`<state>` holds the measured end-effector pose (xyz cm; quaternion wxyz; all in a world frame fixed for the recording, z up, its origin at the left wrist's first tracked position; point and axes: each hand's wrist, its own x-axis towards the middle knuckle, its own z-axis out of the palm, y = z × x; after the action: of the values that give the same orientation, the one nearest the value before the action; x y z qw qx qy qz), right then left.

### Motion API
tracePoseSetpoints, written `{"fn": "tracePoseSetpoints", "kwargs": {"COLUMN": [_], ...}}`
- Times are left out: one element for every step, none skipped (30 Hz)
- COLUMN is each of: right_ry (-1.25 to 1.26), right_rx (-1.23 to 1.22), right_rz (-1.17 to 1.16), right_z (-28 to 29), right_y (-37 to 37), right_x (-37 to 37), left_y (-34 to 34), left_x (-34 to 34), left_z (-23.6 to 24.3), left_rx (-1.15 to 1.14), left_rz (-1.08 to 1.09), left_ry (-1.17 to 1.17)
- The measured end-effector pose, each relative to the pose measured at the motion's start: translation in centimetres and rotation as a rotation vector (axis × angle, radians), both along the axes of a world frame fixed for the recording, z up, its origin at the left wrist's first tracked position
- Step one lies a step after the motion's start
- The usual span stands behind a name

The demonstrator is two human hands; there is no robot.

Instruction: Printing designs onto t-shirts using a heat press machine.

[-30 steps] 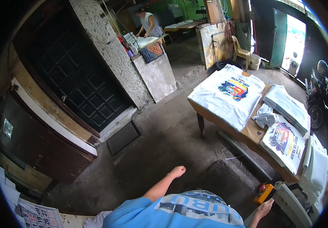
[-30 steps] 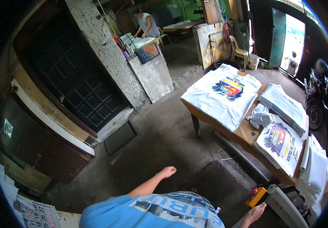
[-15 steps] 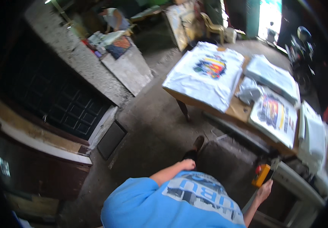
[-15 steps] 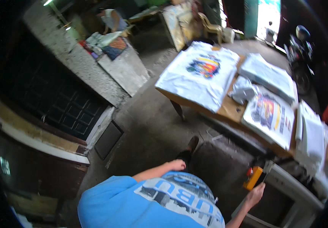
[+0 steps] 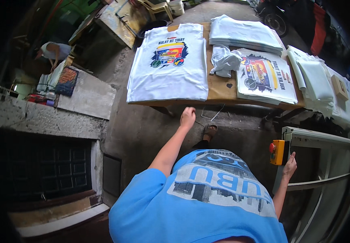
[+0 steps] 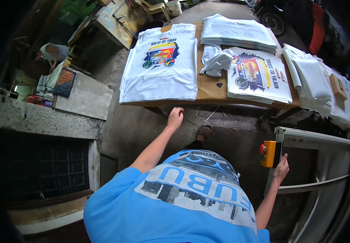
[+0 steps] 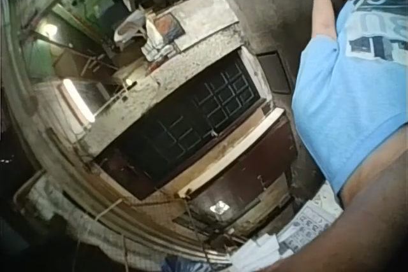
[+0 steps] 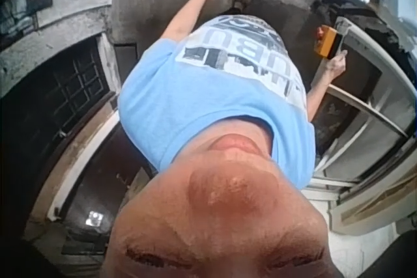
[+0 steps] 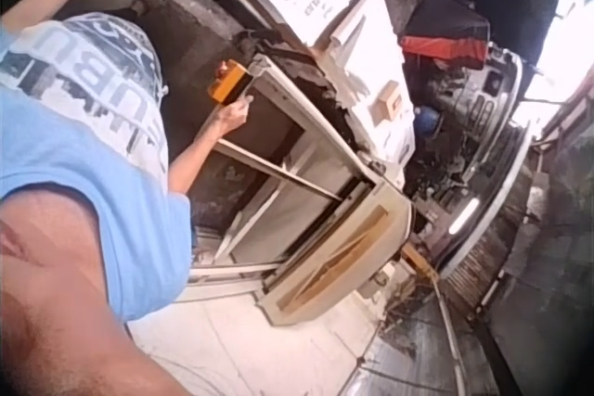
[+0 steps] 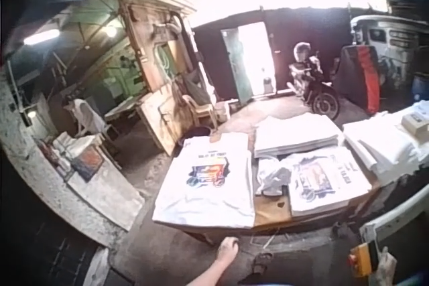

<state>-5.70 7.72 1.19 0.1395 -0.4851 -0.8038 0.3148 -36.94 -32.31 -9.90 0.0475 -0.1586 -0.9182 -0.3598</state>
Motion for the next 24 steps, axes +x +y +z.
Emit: {"fn": "tracePoseSetpoints", "kwargs": {"right_ry": [-0.013, -0.039, -0.066, -0.080, -0.069, -0.058, -0.097, -0.105, -0.145, -0.188, -0.191, -0.203, -0.211, -0.220, -0.205, -0.217, -0.225, -0.233, -0.225, -0.232, -0.227, -0.223, -0.189, -0.196], "right_rx": [0.003, 0.008, 0.011, 0.010, 0.025, 0.039, 0.073, 0.073, 0.085, 0.097, 0.129, 0.128, 0.102, 0.076, 0.087, 0.082, 0.098, 0.112, 0.139, 0.130, 0.197, 0.264, 0.325, 0.321], "right_rz": [-0.018, -0.035, -0.045, -0.052, -0.080, -0.108, -0.122, -0.140, -0.146, -0.157, -0.168, -0.191, -0.206, -0.220, -0.227, -0.243, -0.249, -0.252, -0.256, -0.269, -0.260, -0.249, -0.242, -0.247], "right_z": [-0.1, -0.1, -0.1, 0.1, 0.3, 0.5, 0.6, 0.7, 0.9, 0.8, 0.7, 0.7, 1.4, 1.7, 1.2, 1.1, 1.2, 1.2, 1.2, 1.1, 1.2, 1.0, 0.7, 0.4], "right_y": [0.3, 0.4, 0.2, -0.1, -0.3, -0.5, -0.6, -0.7, -0.8, -0.9, -0.8, -1.0, -1.3, -1.5, -1.2, -1.1, -1.1, -1.1, -1.1, -1.2, -1.2, -1.2, -1.0, -0.9], "right_x": [0.0, 0.1, 0.0, -0.1, -0.5, -0.6, -0.7, -0.9, -1.0, -1.0, -1.0, -1.0, -1.5, -1.9, -1.8, -1.9, -1.8, -1.6, -1.7, -1.8, -1.9, -2.0, -1.9, -1.6], "left_y": [1.3, 2.3, 2.8, 3.3, 4.0, 4.5, 5.4, 6.3, 7.0, 7.9, 8.9, 9.6, 9.9, 10.2, 10.6, 10.8, 10.7, 10.4, 9.8, 9.2, 8.3, 7.0, 5.7, 4.7], "left_x": [-1.8, -3.4, -4.8, -6.2, -7.6, -8.5, -9.3, -10.0, -10.6, -11.0, -11.2, -11.5, -11.9, -12.5, -13.3, -14.0, -14.5, -15.1, -16.0, -17.0, -17.9, -18.9, -19.9, -20.6], "left_z": [0.8, 1.4, 1.3, 1.1, 1.0, 0.8, 0.7, 0.7, 0.6, 0.9, 1.4, 1.5, 1.2, 0.9, 0.5, 0.1, 0.3, 0.0, -0.3, -0.3, -0.3, 0.0, 0.3, 0.4], "left_rx": [0.018, 0.022, -0.004, -0.005, -0.011, -0.018, -0.016, -0.072, -0.130, -0.131, -0.327, -0.525, -0.590, -0.592, -0.664, -0.739, -0.754, -0.763, -0.687, -0.613, -0.557, -0.568, -0.483, -0.394], "left_rz": [-0.016, -0.020, -0.012, -0.021, -0.027, -0.033, -0.051, -0.018, 0.014, -0.009, -0.006, -0.004, -0.030, -0.048, -0.040, -0.035, -0.080, -0.099, -0.090, -0.088, -0.106, -0.117, -0.148, -0.175], "left_ry": [0.040, 0.034, 0.066, 0.052, 0.048, 0.044, 0.037, -0.030, -0.095, -0.104, -0.157, -0.204, -0.188, -0.191, -0.218, -0.245, -0.250, -0.255, -0.292, -0.328, -0.331, -0.334, -0.516, -0.698]}}
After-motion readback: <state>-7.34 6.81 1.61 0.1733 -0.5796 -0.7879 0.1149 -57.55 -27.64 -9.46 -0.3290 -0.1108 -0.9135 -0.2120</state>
